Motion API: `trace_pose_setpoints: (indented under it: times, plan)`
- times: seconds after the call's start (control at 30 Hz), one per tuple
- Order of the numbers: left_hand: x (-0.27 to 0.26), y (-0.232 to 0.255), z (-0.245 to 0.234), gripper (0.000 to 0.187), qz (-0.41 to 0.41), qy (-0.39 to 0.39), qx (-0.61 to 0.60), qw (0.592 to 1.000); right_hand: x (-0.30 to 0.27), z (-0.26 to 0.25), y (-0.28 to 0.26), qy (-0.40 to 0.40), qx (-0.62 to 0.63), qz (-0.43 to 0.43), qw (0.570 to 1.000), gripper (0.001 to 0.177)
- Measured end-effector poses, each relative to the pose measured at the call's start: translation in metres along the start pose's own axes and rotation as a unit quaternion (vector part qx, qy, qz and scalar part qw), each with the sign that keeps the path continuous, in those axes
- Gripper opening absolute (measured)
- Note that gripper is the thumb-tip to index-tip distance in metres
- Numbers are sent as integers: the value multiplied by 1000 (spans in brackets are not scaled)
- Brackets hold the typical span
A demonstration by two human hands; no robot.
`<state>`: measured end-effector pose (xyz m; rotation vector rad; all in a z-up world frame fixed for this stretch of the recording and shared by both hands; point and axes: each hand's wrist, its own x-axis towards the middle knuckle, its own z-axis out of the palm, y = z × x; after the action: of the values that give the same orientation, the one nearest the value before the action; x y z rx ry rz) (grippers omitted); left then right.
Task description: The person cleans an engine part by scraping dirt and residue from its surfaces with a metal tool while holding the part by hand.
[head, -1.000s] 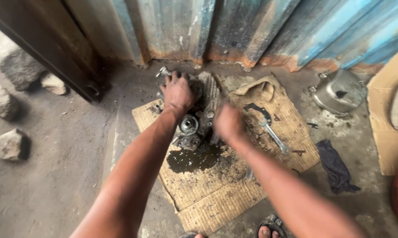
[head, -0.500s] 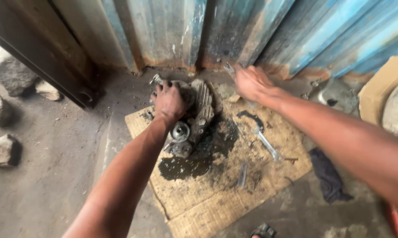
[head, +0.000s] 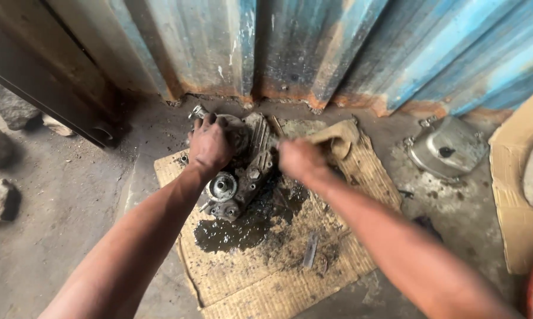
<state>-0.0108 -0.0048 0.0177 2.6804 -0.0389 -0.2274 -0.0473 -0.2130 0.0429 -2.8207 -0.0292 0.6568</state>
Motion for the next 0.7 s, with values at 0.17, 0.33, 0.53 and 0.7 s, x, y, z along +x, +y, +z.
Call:
trace_pose_setpoints:
  times: [0.17,0.33,0.53,0.7]
  plan:
    - [6,-1,5,43,-6,-11,23,1000,10,-8,8,-46,-63,-62,995,29]
    - [7,-5,12,49,-4,13,10,1000,-3,-16,4,-21,-48,-84,995,55]
    - [3,-6,11,47,-5,27,-7,1000,21,-46,8,-98,-94,-72,988,40]
    - [5,-8,14,46,3,46,-19,999,45,-15,23,-152,-65,-115,980,34]
